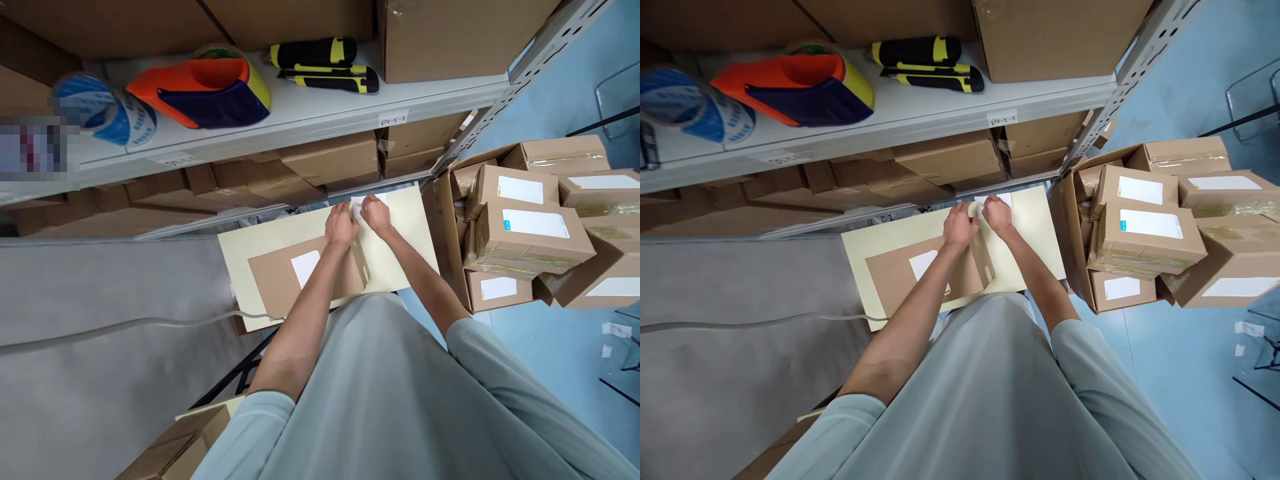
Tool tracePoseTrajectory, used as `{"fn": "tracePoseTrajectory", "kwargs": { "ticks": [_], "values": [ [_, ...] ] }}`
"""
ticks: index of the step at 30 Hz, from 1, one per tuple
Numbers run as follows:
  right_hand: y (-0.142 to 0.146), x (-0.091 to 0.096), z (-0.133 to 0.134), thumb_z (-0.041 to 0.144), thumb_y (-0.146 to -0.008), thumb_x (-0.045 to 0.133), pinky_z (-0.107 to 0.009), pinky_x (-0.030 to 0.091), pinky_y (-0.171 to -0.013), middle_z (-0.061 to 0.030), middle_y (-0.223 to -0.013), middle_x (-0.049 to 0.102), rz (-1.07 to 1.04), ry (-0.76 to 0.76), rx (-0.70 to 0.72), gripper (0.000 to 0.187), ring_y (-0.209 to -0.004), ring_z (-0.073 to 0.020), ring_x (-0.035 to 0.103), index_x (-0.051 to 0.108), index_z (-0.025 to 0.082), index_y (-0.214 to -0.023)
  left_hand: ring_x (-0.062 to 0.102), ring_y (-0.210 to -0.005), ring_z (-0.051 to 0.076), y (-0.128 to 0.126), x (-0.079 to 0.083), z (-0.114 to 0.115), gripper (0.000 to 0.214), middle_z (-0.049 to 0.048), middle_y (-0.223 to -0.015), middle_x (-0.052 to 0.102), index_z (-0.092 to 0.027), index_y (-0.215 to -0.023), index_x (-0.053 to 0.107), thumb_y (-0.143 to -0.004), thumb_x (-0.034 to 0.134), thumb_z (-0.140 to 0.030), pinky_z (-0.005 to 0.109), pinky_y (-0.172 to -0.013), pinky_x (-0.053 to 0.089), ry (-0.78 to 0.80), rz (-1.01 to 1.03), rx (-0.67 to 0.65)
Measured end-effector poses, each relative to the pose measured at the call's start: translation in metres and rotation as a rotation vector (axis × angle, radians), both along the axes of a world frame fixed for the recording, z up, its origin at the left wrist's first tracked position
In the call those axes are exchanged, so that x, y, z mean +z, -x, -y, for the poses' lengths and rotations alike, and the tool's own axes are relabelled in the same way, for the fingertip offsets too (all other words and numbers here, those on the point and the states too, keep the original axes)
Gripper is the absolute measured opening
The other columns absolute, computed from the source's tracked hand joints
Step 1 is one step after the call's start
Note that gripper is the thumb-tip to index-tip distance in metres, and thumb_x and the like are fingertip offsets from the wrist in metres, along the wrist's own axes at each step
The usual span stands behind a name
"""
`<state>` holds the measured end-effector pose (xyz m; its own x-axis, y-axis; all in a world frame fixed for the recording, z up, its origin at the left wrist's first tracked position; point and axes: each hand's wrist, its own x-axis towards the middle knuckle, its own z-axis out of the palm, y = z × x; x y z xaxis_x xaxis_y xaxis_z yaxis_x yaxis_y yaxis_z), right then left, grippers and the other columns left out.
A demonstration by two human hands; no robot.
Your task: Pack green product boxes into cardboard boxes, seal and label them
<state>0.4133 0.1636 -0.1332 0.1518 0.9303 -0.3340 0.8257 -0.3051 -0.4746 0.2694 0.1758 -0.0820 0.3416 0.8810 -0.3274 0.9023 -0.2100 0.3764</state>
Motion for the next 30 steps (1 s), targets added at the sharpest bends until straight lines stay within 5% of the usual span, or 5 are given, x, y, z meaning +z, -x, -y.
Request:
{"fn": "tracePoseTrajectory", "kwargs": {
  "ticks": [3, 6, 11, 19, 30],
  "values": [
    [-0.021, -0.006, 0.010, 0.023, -0.099, 0.072, -0.032, 0.057, -0.094, -0.0098, -0.123, 0.080, -0.274, -0.157, -0.410, 0.010, -0.102, -0.0224, 0.075, 0.080, 0.018, -0.099, 0.037, -0.170, 0.033, -0.008, -0.003, 0.001, 0.080, 0.0191, -0.180, 0.043, -0.006, -0.170, 0.046, -0.091, 0.056, -0.012, 0.048, -0.142, 0.027, -0.014, -0.063, -0.262],
    [-0.044, -0.017, 0.021, 0.035, -0.090, 0.084, -0.030, 0.055, -0.084, -0.0051, -0.098, 0.079, -0.530, -0.217, -0.772, 0.020, -0.082, -0.0180, 0.069, 0.077, 0.017, -0.085, 0.016, -0.177, 0.034, -0.025, -0.013, -0.003, 0.092, 0.0220, -0.188, 0.020, 0.001, -0.174, 0.034, -0.087, 0.062, -0.012, 0.046, -0.145, 0.014, 0.074, -0.099, -0.524],
    [-0.068, -0.035, 0.042, 0.045, -0.079, 0.091, -0.026, 0.046, -0.071, 0.0043, -0.068, 0.060, -0.803, -0.285, -1.165, 0.036, -0.073, -0.0139, 0.054, 0.066, 0.019, -0.072, 0.007, -0.177, 0.037, -0.060, -0.036, -0.014, 0.109, 0.0237, -0.189, 0.003, -0.001, -0.179, 0.017, -0.085, 0.070, -0.015, 0.047, -0.145, 0.015, 0.221, -0.128, -0.617],
    [-0.082, -0.058, 0.082, 0.045, -0.085, 0.084, -0.025, 0.046, -0.064, 0.0034, -0.070, 0.062, -0.802, -0.266, -1.399, 0.039, -0.068, -0.0121, 0.051, 0.054, 0.023, -0.074, 0.003, -0.177, 0.037, -0.083, -0.049, -0.013, 0.122, 0.0212, -0.189, -0.008, -0.005, -0.181, 0.010, -0.085, 0.083, -0.023, 0.043, -0.140, 0.032, 0.327, -0.284, -0.565],
    [-0.058, -0.063, 0.104, 0.050, -0.088, 0.077, -0.023, 0.047, -0.059, -0.0022, -0.078, 0.072, -0.777, -0.266, -1.465, 0.035, -0.070, -0.0135, 0.059, 0.059, 0.021, -0.079, 0.005, -0.178, 0.035, -0.088, -0.043, -0.015, 0.120, 0.0175, -0.190, -0.004, -0.014, -0.182, 0.014, -0.084, 0.083, -0.023, 0.043, -0.133, 0.043, 0.390, -0.279, -0.513]
  ]
}}
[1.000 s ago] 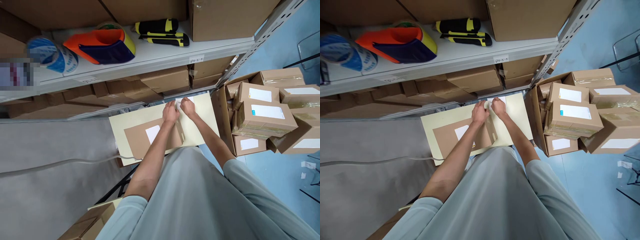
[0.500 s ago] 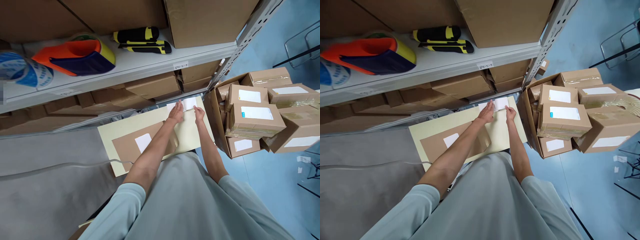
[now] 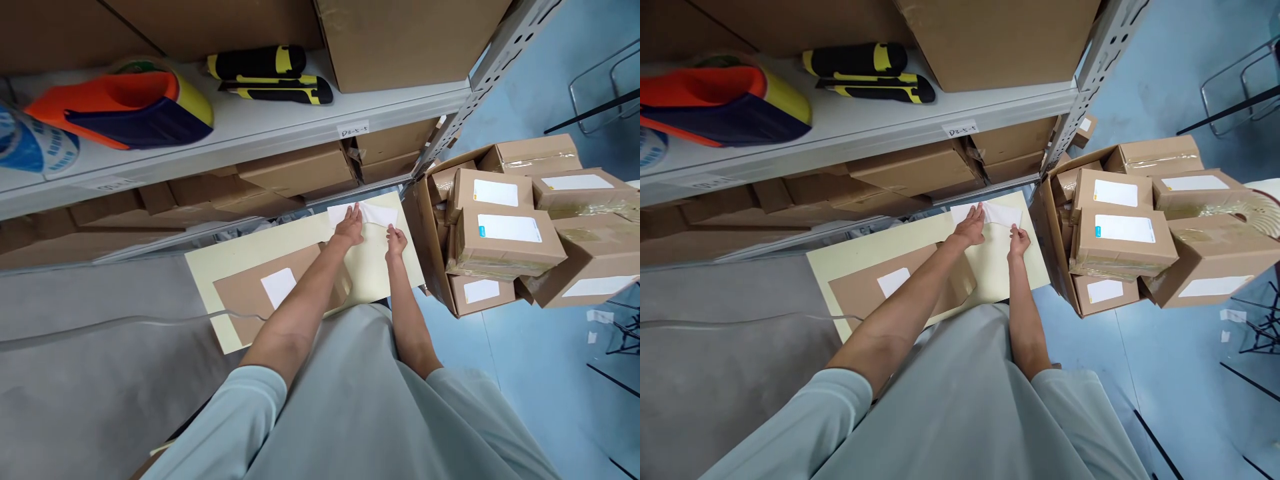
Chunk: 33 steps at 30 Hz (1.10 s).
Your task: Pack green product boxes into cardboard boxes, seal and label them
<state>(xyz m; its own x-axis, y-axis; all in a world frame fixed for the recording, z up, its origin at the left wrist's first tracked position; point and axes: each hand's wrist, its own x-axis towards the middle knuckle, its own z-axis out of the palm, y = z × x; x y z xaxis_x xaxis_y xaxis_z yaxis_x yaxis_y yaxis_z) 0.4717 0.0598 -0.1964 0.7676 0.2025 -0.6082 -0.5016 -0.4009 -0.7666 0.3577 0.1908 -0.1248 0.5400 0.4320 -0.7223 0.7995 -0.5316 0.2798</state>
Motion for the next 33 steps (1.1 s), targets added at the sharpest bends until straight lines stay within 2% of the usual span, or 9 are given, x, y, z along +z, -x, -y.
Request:
{"fn": "tracePoseTrajectory", "kwargs": {
  "ticks": [7, 15, 19, 23, 27, 30, 33],
  "values": [
    [-0.015, 0.003, -0.009, 0.040, -0.091, 0.075, -0.024, 0.052, -0.066, -0.0029, -0.086, 0.073, 0.042, -0.045, 0.010, 0.027, -0.073, -0.0132, 0.063, 0.057, 0.022, -0.084, 0.007, -0.178, 0.035, 0.006, -0.001, -0.003, 0.118, 0.0149, -0.191, -0.003, -0.016, -0.182, 0.019, -0.084, 0.085, -0.029, 0.042, -0.134, 0.042, -0.008, 0.062, 0.001],
    [-0.031, 0.000, -0.040, 0.040, -0.091, 0.078, -0.025, 0.057, -0.072, -0.0014, -0.077, 0.071, 0.082, -0.053, 0.068, 0.031, -0.080, -0.0149, 0.066, 0.057, 0.022, -0.077, 0.011, -0.177, 0.042, -0.005, 0.003, -0.005, 0.124, 0.0182, -0.191, -0.001, -0.016, -0.181, 0.024, -0.079, 0.092, -0.036, 0.048, -0.131, 0.047, -0.016, 0.014, -0.031],
    [-0.033, -0.005, -0.041, 0.038, -0.092, 0.080, -0.026, 0.056, -0.070, -0.0005, -0.076, 0.069, 0.091, -0.031, 0.063, 0.031, -0.077, -0.0146, 0.065, 0.056, 0.023, -0.078, 0.014, -0.176, 0.042, -0.011, 0.004, -0.009, 0.112, 0.0149, -0.191, 0.005, -0.018, -0.178, 0.035, -0.080, 0.088, -0.030, 0.049, -0.129, 0.048, -0.022, -0.014, -0.047],
    [-0.034, -0.008, -0.028, 0.040, -0.093, 0.080, -0.029, 0.058, -0.070, -0.0002, -0.074, 0.069, 0.101, 0.003, 0.032, 0.034, -0.075, -0.0154, 0.065, 0.055, 0.023, -0.078, 0.018, -0.175, 0.047, -0.019, 0.000, -0.012, 0.109, 0.0166, -0.191, 0.004, -0.014, -0.175, 0.042, -0.077, 0.088, -0.027, 0.053, -0.127, 0.050, -0.022, -0.043, -0.059],
    [-0.026, -0.006, -0.003, 0.044, -0.094, 0.078, -0.031, 0.059, -0.069, -0.0005, -0.074, 0.068, 0.112, 0.042, -0.012, 0.036, -0.070, -0.0152, 0.063, 0.053, 0.024, -0.078, 0.019, -0.173, 0.051, -0.023, -0.005, -0.013, 0.119, 0.0192, -0.190, 0.003, -0.012, -0.178, 0.036, -0.075, 0.090, -0.037, 0.055, -0.127, 0.050, -0.017, -0.054, -0.066],
    [-0.015, 0.004, 0.020, 0.048, -0.095, 0.074, -0.031, 0.060, -0.071, -0.0009, -0.076, 0.068, 0.143, 0.056, -0.045, 0.035, -0.071, -0.0152, 0.063, 0.052, 0.024, -0.080, 0.017, -0.174, 0.049, -0.021, -0.007, -0.012, 0.115, 0.0195, -0.190, 0.002, -0.010, -0.177, 0.037, -0.078, 0.088, -0.037, 0.053, -0.126, 0.051, -0.032, -0.053, -0.089],
    [-0.002, 0.025, 0.041, 0.050, -0.096, 0.071, -0.030, 0.061, -0.073, -0.0018, -0.081, 0.069, 0.194, 0.044, -0.057, 0.033, -0.072, -0.0146, 0.063, 0.054, 0.024, -0.085, 0.017, -0.175, 0.047, -0.017, -0.004, -0.013, 0.108, 0.0177, -0.190, 0.004, -0.011, -0.174, 0.042, -0.076, 0.086, -0.027, 0.050, -0.128, 0.050, -0.023, -0.013, -0.043]
  ]
}}
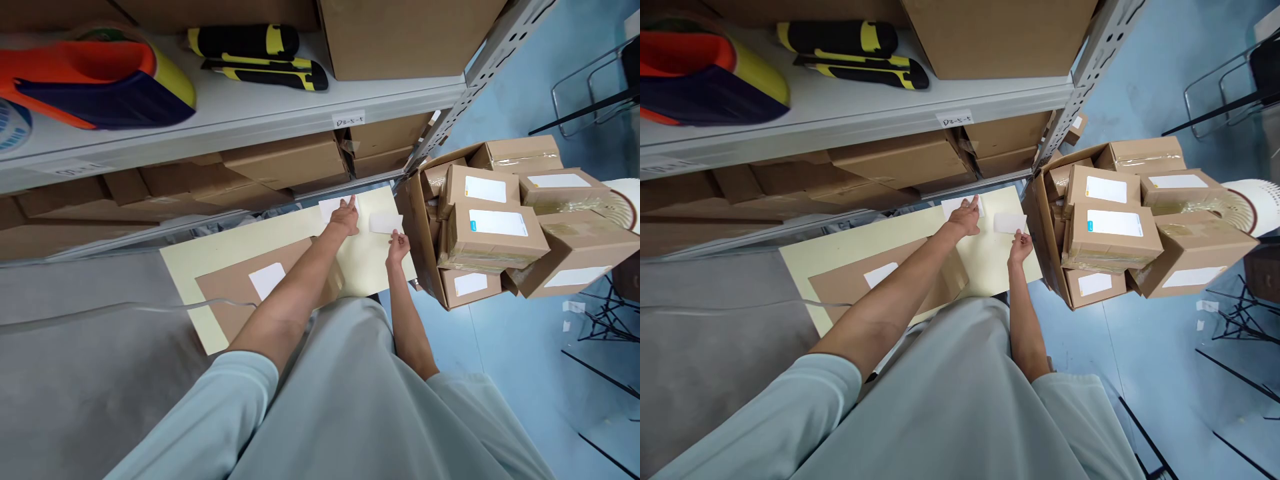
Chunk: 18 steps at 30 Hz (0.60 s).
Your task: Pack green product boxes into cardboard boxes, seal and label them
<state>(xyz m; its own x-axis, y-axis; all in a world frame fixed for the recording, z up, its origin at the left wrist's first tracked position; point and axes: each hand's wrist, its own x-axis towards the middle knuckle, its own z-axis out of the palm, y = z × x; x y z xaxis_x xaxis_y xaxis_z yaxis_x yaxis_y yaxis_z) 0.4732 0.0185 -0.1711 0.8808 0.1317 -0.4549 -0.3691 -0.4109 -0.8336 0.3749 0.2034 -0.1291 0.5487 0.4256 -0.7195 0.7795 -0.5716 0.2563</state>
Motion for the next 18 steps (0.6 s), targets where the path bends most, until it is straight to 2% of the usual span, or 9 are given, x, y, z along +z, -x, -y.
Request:
{"fn": "tracePoseTrajectory", "kwargs": {
  "ticks": [2, 5, 7, 9, 11, 12, 14, 18],
  "values": [
    [0.009, 0.019, 0.009, 0.052, -0.095, 0.070, -0.029, 0.061, -0.072, -0.0023, -0.083, 0.069, 0.044, -0.032, 0.031, 0.033, -0.072, -0.0146, 0.063, 0.057, 0.023, -0.090, 0.020, -0.174, 0.045, 0.002, 0.005, -0.002, 0.105, 0.0172, -0.190, 0.013, -0.012, -0.170, 0.049, -0.072, 0.086, -0.022, 0.048, -0.130, 0.048, 0.053, 0.094, 0.125],
    [0.025, 0.051, 0.016, 0.058, -0.093, 0.069, -0.029, 0.063, -0.071, -0.0036, -0.085, 0.071, 0.116, -0.103, 0.139, 0.038, -0.075, -0.0162, 0.066, 0.061, 0.021, -0.097, 0.035, -0.170, 0.041, 0.005, 0.018, -0.008, 0.091, 0.0186, -0.184, 0.035, -0.014, -0.160, 0.060, -0.072, 0.084, -0.021, 0.045, -0.129, 0.048, 0.110, 0.272, 0.339],
    [0.038, 0.074, 0.017, 0.062, -0.093, 0.069, -0.030, 0.064, -0.071, -0.0043, -0.087, 0.072, 0.160, -0.133, 0.227, 0.042, -0.078, -0.0170, 0.069, 0.062, 0.021, -0.101, 0.048, -0.164, 0.034, 0.013, 0.032, -0.009, 0.078, 0.0171, -0.179, 0.046, -0.017, -0.158, 0.062, -0.081, 0.077, -0.021, 0.040, -0.129, 0.047, 0.082, 0.356, 0.415],
    [0.052, 0.097, 0.019, 0.064, -0.094, 0.068, -0.030, 0.065, -0.069, -0.0042, -0.086, 0.073, 0.190, -0.156, 0.314, 0.043, -0.079, -0.0178, 0.071, 0.064, 0.022, -0.102, 0.062, -0.153, 0.025, 0.031, 0.049, -0.005, 0.068, 0.0156, -0.170, 0.058, -0.018, -0.160, 0.059, -0.092, 0.065, -0.021, 0.037, -0.125, 0.051, 0.042, 0.476, 0.505],
    [0.069, 0.120, 0.024, 0.063, -0.097, 0.067, -0.031, 0.065, -0.065, -0.0039, -0.084, 0.074, 0.195, -0.190, 0.423, 0.042, -0.076, -0.0186, 0.073, 0.067, 0.022, -0.104, 0.075, -0.134, 0.022, 0.065, 0.067, 0.010, 0.062, 0.0153, -0.150, 0.075, -0.017, -0.158, 0.058, -0.096, 0.057, -0.022, 0.037, -0.117, 0.058, 0.036, 0.705, 0.679],
    [0.078, 0.130, 0.028, 0.062, -0.098, 0.066, -0.032, 0.065, -0.064, -0.0041, -0.085, 0.076, 0.197, -0.207, 0.493, 0.041, -0.073, -0.0186, 0.074, 0.068, 0.022, -0.105, 0.079, -0.124, 0.022, 0.086, 0.076, 0.020, 0.059, 0.0145, -0.137, 0.081, -0.017, -0.154, 0.061, -0.095, 0.060, -0.025, 0.038, -0.112, 0.060, 0.060, 0.865, 0.786],
    [0.095, 0.147, 0.038, 0.059, -0.100, 0.066, -0.035, 0.067, -0.066, -0.0052, -0.092, 0.081, 0.227, -0.225, 0.666, 0.036, -0.067, -0.0187, 0.076, 0.072, 0.024, -0.107, 0.082, -0.113, 0.023, 0.136, 0.093, 0.048, 0.058, 0.0118, -0.120, 0.086, -0.019, -0.147, 0.065, -0.090, 0.070, -0.033, 0.039, -0.106, 0.064, 0.105, 1.056, 0.959],
    [0.127, 0.167, 0.056, 0.053, -0.101, 0.063, -0.040, 0.070, -0.075, -0.0048, -0.096, 0.085, 0.379, -0.207, 1.007, 0.029, -0.071, -0.0217, 0.082, 0.080, 0.029, -0.104, 0.083, -0.103, 0.027, 0.230, 0.115, 0.113, 0.067, 0.0105, -0.106, 0.087, -0.023, -0.137, 0.071, -0.078, 0.087, -0.050, 0.044, -0.100, 0.066, 0.150, 1.106, 1.281]
  ]
}}
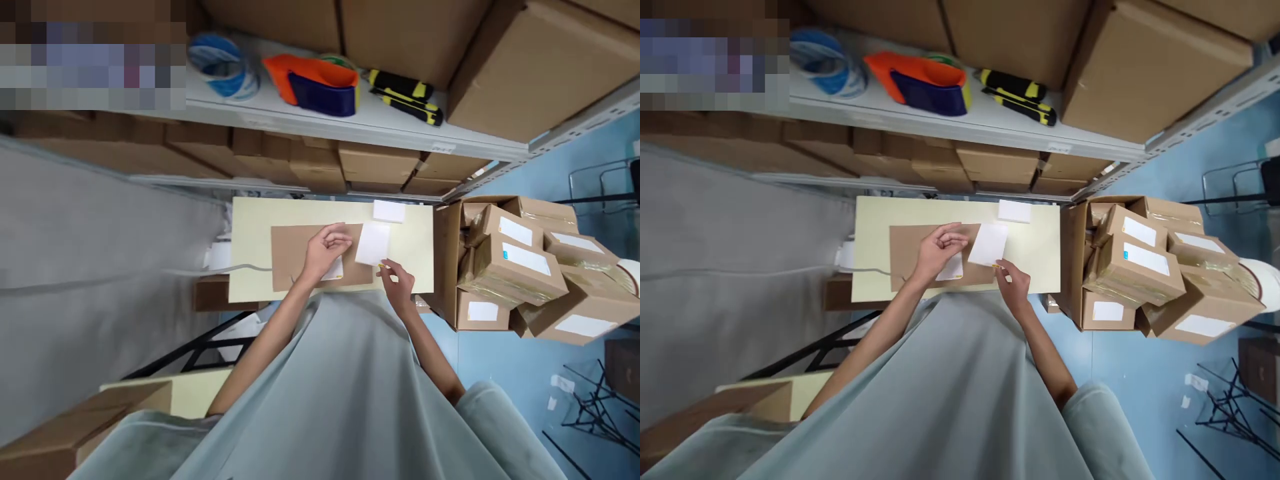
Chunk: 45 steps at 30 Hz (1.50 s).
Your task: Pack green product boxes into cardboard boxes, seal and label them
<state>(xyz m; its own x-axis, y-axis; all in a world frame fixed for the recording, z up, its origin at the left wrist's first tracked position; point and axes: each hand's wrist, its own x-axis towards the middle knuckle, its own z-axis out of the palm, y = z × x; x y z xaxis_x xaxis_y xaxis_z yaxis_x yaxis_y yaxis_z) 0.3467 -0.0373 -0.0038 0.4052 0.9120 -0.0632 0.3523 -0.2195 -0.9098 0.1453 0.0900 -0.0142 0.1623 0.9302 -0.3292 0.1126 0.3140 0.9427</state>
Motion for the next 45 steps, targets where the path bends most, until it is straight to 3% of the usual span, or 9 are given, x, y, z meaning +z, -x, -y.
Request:
{"fn": "tracePoseTrajectory", "kwargs": {
  "ticks": [4, 8, 18, 25, 33, 39, 43, 45],
  "values": [
    [0.028, 0.010, 0.006, 0.051, -0.096, 0.074, -0.038, 0.070, -0.080, -0.0043, -0.091, 0.086, 0.085, 0.031, 0.278, 0.023, -0.074, -0.0222, 0.082, 0.084, 0.031, -0.104, 0.083, -0.100, 0.026, 0.056, 0.011, 0.048, 0.076, 0.0093, -0.102, 0.087, -0.023, -0.136, 0.071, -0.071, 0.094, -0.054, 0.046, -0.102, 0.066, 0.114, 0.072, 0.146],
    [0.054, 0.022, 0.009, 0.052, -0.091, 0.084, -0.040, 0.071, -0.086, -0.0058, -0.100, 0.087, 0.087, 0.018, 0.441, 0.029, -0.080, -0.0240, 0.084, 0.085, 0.031, -0.111, 0.082, -0.097, 0.025, 0.086, 0.026, 0.070, 0.081, 0.0090, -0.103, 0.086, -0.020, -0.140, 0.070, -0.071, 0.096, -0.054, 0.043, -0.097, 0.067, 0.156, 0.127, 0.230],
    [0.107, 0.050, -0.004, 0.049, -0.104, 0.075, -0.035, 0.072, -0.076, -0.0056, -0.095, 0.085, 0.140, -0.199, 0.358, 0.028, -0.072, -0.0192, 0.081, 0.079, 0.024, -0.115, 0.080, -0.092, 0.023, 0.135, 0.068, 0.066, 0.080, 0.0062, -0.095, 0.084, -0.017, -0.140, 0.071, -0.071, 0.101, -0.047, 0.039, -0.095, 0.063, 0.071, 0.289, 0.271],
    [0.132, 0.061, -0.011, 0.053, -0.103, 0.075, -0.036, 0.071, -0.075, -0.0047, -0.093, 0.084, 0.067, -0.132, 0.300, 0.032, -0.073, -0.0204, 0.082, 0.076, 0.023, -0.115, 0.080, -0.091, 0.022, 0.150, 0.068, 0.064, 0.073, 0.0059, -0.096, 0.084, -0.018, -0.138, 0.072, -0.073, 0.098, -0.040, 0.039, -0.094, 0.065, 0.046, 0.362, 0.251],
    [0.139, 0.067, -0.015, 0.056, -0.101, 0.077, -0.037, 0.071, -0.075, -0.0043, -0.091, 0.082, -0.028, -0.077, 0.254, 0.036, -0.075, -0.0207, 0.082, 0.075, 0.023, -0.115, 0.081, -0.090, 0.022, 0.154, 0.070, 0.060, 0.079, 0.0068, -0.097, 0.085, -0.017, -0.144, 0.069, -0.075, 0.097, -0.042, 0.039, -0.095, 0.065, 0.039, 0.343, 0.220],
    [0.137, 0.068, -0.017, 0.055, -0.098, 0.080, -0.037, 0.070, -0.079, -0.0079, -0.105, 0.082, -0.015, -0.100, 0.217, 0.035, -0.082, -0.0204, 0.079, 0.076, 0.023, -0.112, 0.082, -0.089, 0.023, 0.152, 0.072, 0.058, 0.078, 0.0072, -0.097, 0.085, -0.017, -0.143, 0.068, -0.075, 0.096, -0.044, 0.040, -0.094, 0.066, 0.024, 0.305, 0.182],
    [0.129, 0.069, -0.021, 0.047, -0.103, 0.075, -0.036, 0.069, -0.083, -0.0072, -0.109, 0.080, 0.019, -0.131, 0.238, 0.026, -0.084, -0.0187, 0.076, 0.076, 0.025, -0.115, 0.082, -0.093, 0.024, 0.146, 0.076, 0.060, 0.063, 0.0073, -0.098, 0.084, -0.018, -0.142, 0.068, -0.088, 0.084, -0.047, 0.042, -0.095, 0.067, -0.104, 0.148, 0.184],
    [0.122, 0.072, -0.024, 0.038, -0.108, 0.065, -0.034, 0.067, -0.083, -0.0070, -0.111, 0.077, 0.063, -0.182, 0.328, 0.021, -0.091, -0.0190, 0.076, 0.076, 0.026, -0.122, 0.080, -0.112, 0.027, 0.142, 0.082, 0.063, 0.059, 0.0113, -0.116, 0.083, -0.020, -0.143, 0.068, -0.094, 0.078, -0.050, 0.045, -0.103, 0.065, -0.265, -0.034, 0.198]
  ]
}}
